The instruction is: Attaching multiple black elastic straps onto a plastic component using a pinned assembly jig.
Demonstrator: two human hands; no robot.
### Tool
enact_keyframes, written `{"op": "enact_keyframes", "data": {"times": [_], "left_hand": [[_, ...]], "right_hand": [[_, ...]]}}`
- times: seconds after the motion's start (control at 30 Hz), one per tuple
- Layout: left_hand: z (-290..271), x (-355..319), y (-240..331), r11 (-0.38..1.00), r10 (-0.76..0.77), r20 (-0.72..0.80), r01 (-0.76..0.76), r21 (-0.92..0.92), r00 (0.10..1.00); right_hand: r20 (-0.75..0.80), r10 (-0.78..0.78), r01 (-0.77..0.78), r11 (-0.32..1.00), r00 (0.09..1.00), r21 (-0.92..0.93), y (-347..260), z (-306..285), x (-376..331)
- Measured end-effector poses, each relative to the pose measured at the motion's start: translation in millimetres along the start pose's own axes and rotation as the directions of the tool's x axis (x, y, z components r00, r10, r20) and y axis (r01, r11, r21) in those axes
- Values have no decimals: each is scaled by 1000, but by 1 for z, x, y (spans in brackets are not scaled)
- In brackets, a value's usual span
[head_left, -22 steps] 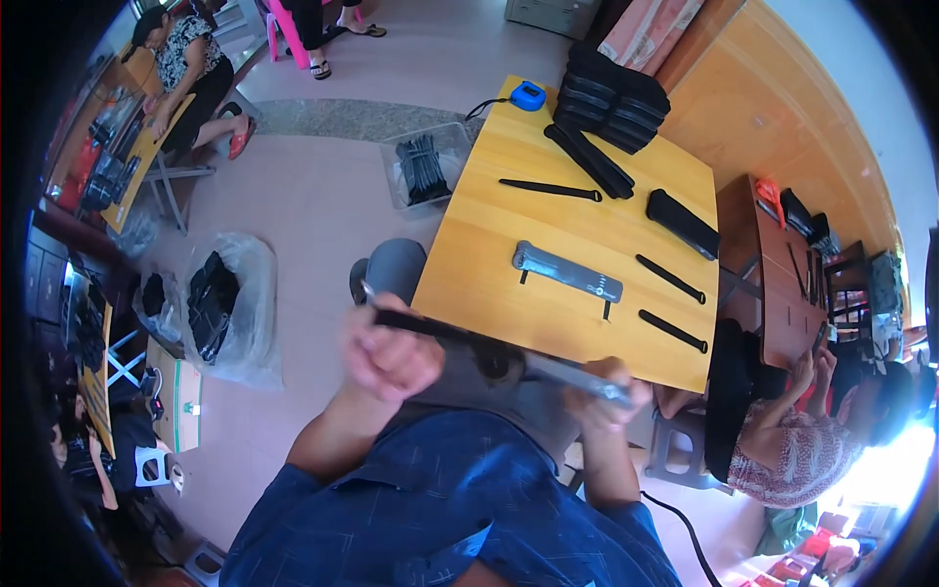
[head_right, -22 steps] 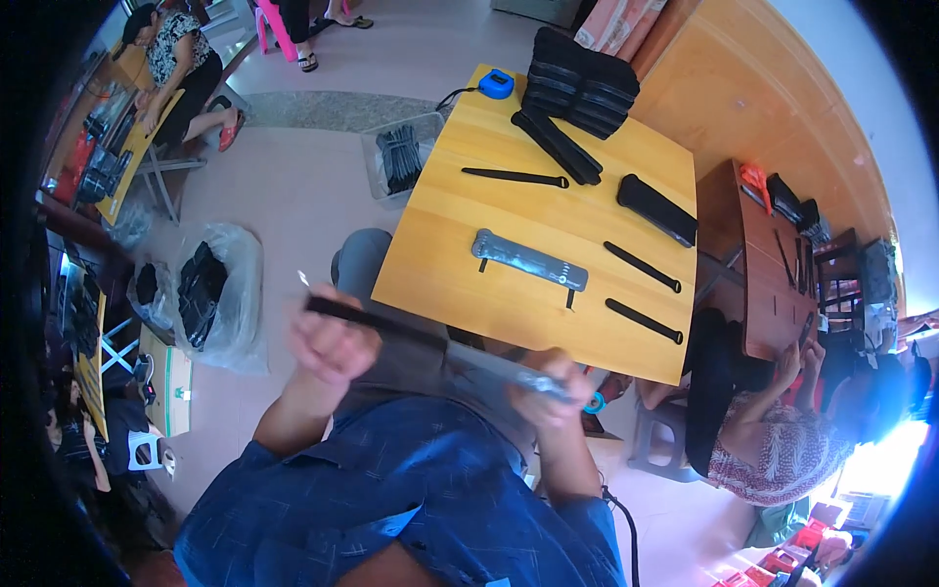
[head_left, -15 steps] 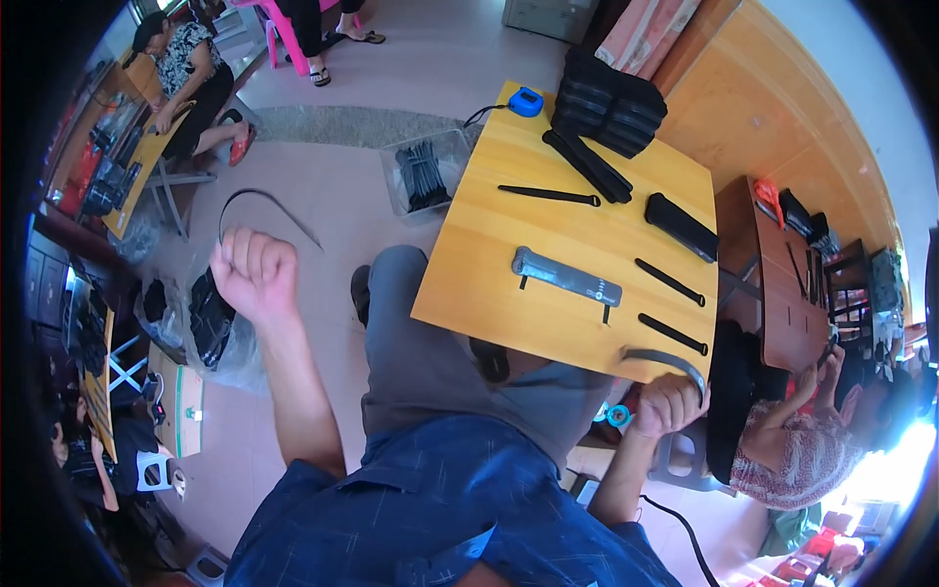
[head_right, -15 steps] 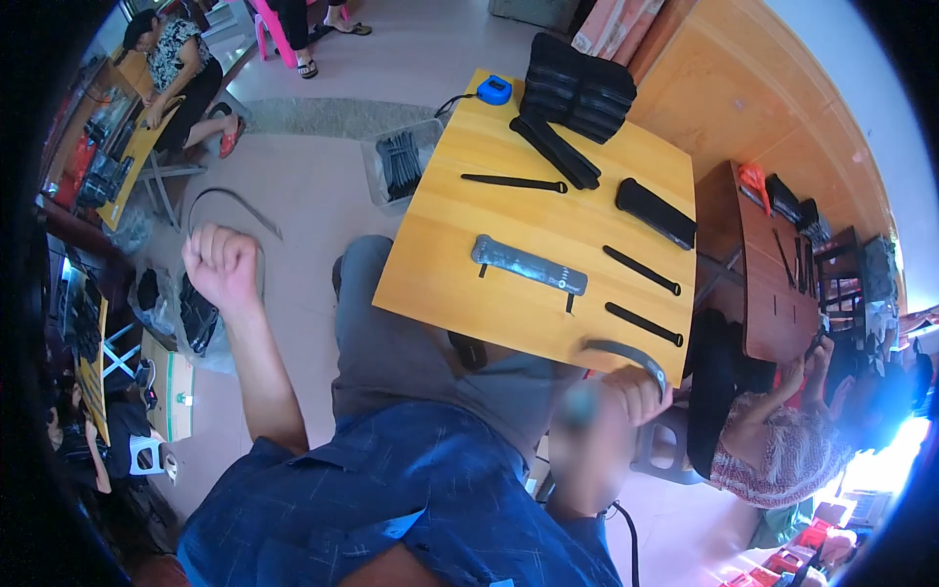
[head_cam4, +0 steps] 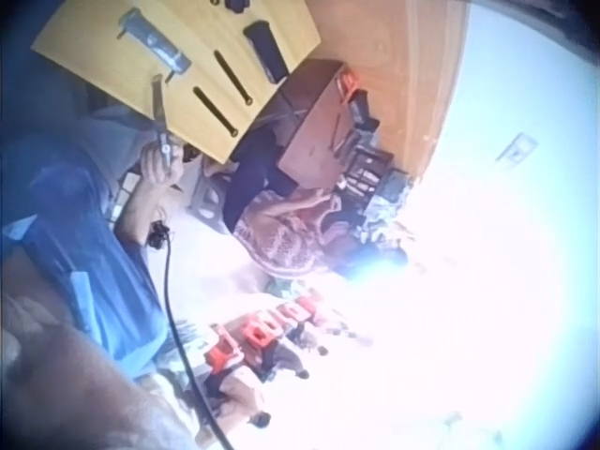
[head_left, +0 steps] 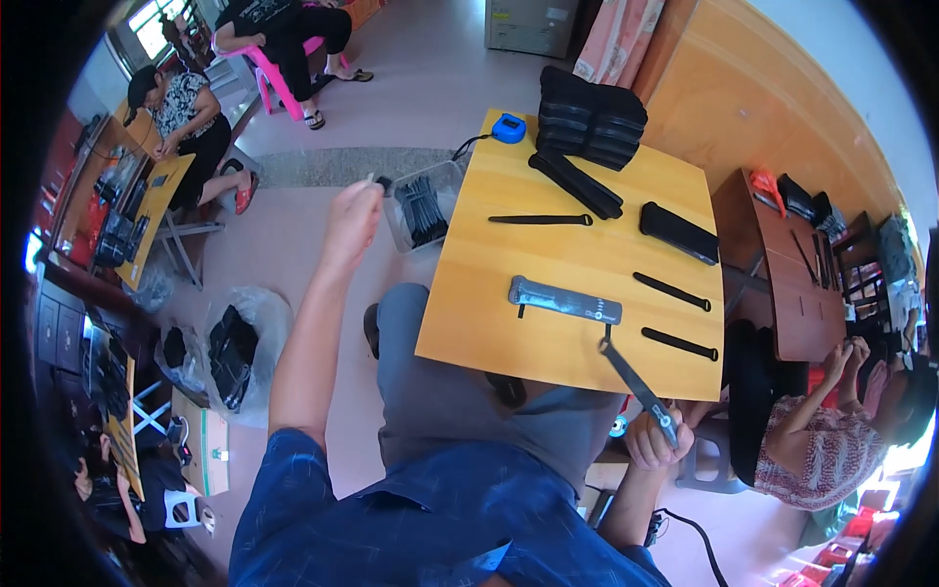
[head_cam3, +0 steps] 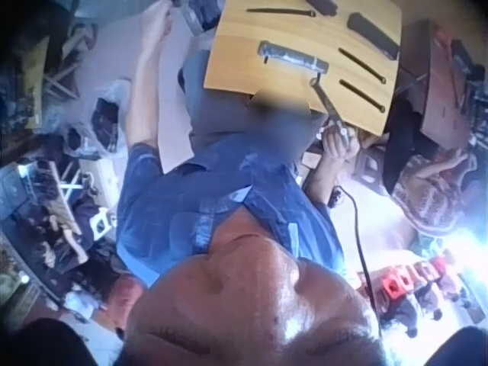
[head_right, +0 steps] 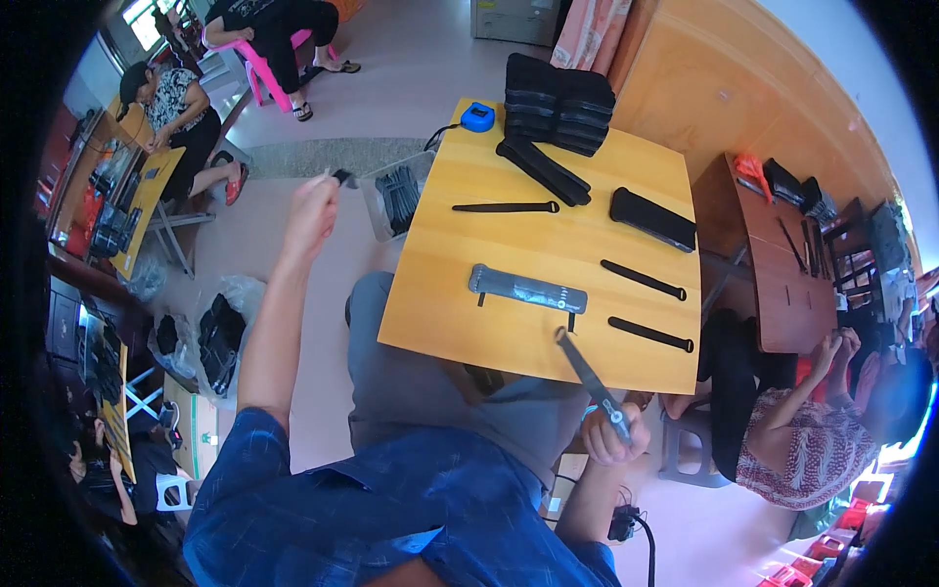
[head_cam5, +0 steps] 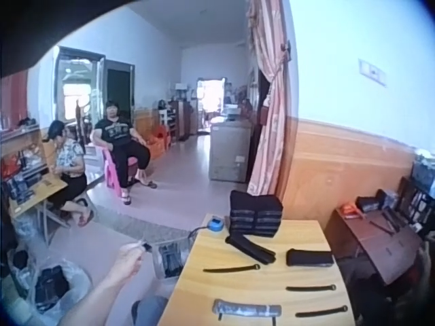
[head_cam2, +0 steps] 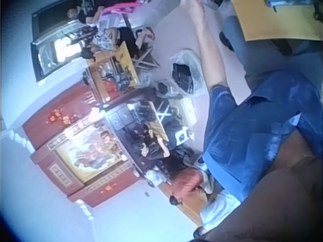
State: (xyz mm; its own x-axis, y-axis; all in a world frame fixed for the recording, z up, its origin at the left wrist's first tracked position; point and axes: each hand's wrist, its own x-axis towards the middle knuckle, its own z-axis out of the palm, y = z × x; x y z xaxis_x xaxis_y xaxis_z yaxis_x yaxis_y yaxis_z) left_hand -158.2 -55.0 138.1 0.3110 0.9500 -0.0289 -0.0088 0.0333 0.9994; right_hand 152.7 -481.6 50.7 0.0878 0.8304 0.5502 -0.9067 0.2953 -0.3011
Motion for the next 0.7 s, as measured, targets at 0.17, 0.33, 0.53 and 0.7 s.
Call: {"op": "enact_keyframes", "data": {"times": [0.17,0.33,0.53,0.7], "left_hand": [[36,81,-39,770,150,170,-223,598,974],[115,120,-34,431,-158,260,-170,886,953],[179,151,-64,290,-176,329,-270,918,928],[211,154,-67,355,-282,358,-249,901,890]], "right_hand": [[3,-28,28,1000,1000,11,0,3,-7],[-117,-88,85,996,989,-35,0,0,-16],[-158,-62,58,998,985,-26,5,-2,-18],[-172,-47,42,999,984,-33,10,4,-16]]}}
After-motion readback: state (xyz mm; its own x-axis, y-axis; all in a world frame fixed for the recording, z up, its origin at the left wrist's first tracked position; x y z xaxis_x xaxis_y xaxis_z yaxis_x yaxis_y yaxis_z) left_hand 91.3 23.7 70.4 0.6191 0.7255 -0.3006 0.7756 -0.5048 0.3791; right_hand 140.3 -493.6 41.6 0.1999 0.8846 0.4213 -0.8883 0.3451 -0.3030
